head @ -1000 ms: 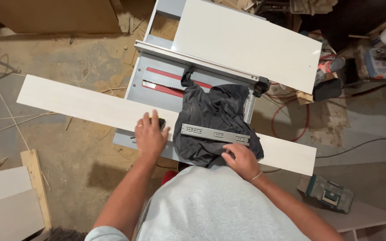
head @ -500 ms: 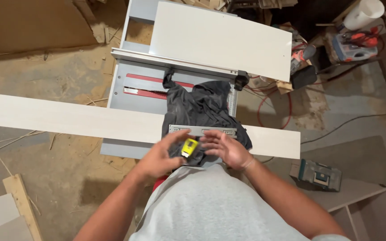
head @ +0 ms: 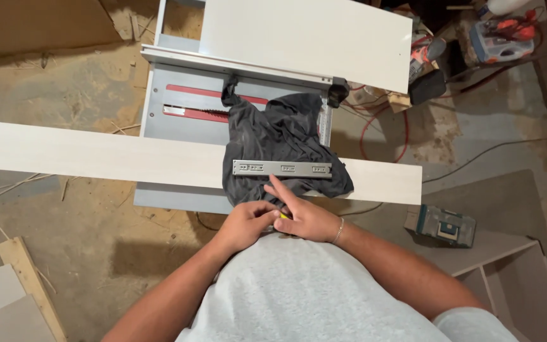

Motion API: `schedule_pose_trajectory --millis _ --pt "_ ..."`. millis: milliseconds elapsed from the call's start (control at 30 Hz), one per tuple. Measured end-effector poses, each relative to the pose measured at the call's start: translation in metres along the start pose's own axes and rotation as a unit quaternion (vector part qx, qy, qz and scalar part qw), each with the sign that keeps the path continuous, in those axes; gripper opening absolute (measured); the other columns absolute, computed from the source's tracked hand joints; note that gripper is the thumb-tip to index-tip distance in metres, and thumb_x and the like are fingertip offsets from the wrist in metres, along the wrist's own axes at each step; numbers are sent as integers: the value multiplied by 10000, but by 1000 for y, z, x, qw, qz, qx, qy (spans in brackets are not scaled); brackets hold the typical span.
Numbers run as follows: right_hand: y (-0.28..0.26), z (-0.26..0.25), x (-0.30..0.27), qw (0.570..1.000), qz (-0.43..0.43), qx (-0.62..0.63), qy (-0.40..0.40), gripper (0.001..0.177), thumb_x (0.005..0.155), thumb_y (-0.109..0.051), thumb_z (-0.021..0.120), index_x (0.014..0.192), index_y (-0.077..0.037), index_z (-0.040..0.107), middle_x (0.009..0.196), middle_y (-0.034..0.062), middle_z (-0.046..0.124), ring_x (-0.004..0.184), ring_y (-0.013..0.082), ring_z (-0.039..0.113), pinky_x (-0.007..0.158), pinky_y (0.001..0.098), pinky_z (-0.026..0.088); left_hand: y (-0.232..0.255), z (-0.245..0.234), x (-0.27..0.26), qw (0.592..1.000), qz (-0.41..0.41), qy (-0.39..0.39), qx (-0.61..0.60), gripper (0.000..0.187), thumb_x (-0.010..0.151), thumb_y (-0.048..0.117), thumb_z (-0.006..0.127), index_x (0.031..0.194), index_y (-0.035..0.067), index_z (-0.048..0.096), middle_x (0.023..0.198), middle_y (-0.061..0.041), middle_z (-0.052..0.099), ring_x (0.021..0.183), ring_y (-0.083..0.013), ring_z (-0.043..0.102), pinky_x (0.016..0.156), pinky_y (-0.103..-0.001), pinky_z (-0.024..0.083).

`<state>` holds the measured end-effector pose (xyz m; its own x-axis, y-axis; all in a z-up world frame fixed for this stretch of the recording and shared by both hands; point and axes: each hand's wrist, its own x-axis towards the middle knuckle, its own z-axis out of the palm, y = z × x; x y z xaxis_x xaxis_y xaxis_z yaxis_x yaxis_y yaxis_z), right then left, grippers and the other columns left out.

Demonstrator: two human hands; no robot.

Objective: Measure a drawer slide with a tape measure and read the assembly instructions in a workshop.

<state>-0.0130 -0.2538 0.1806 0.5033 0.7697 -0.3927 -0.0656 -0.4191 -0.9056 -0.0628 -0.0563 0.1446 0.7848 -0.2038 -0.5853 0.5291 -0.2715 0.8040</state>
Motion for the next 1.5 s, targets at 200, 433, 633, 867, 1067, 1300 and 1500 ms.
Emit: schedule_pose_trajectory --millis 200,433,633,867,1067,1300,1500 --pt "-7 -2 -4 997 62 -25 35 982 945 -398 668 1659 -237 13 1573 245 411 1346 442 516 1075 502 458 -32 11 36 996 -16 -29 -85 206 834 310 777 923 127 806 703 -73 720 683 -177 657 651 -288 525" --pt "52 -35 -8 982 150 -115 25 612 918 -390 628 1490 -205 511 1275 150 716 1220 418 624 1035 512 490 -51 3 44 990 -43 4 -135 209 781 168 797 963 67 777 678 -101 689 618 -189 646 588 -283 507" --pt "147 -102 -34 957 237 -154 67 334 886 -393 668 1102 -170 791 1040 132 798 1068 363 715 997 465 531 -64 -44 65 975 -52 176 -126 249 829 138 746 1050 27 772 692 -142 679 572 -197 648 604 -301 543" --pt "170 -133 -37 946 253 -124 160 246 860 -408 722 937 -190 807 894 52 804 958 251 738 931 391 540 -105 -56 122 958 -105 266 30 249 854 355 748 1070 243 798 877 -27 763 864 -213 728 796 -336 536" --pt "162 -131 -26 936 268 -116 196 245 864 -413 712 947 -201 803 915 52 789 981 261 724 924 383 538 -60 -50 105 943 -112 300 92 283 914 323 688 1137 175 781 991 -79 772 1019 -306 718 913 -421 534" --pt "163 -135 -19 927 286 -128 203 244 848 -442 713 945 -236 802 889 32 781 961 244 726 888 368 548 -58 -50 108 943 -117 287 123 294 916 317 683 1136 154 789 953 -70 776 992 -304 729 873 -422 545" --pt "156 -135 -19 930 280 -111 209 238 854 -390 701 944 -195 804 909 80 781 972 276 719 895 387 543 -58 -50 108 945 -129 283 105 318 916 323 680 1168 157 782 982 -75 778 1037 -323 718 908 -433 536"
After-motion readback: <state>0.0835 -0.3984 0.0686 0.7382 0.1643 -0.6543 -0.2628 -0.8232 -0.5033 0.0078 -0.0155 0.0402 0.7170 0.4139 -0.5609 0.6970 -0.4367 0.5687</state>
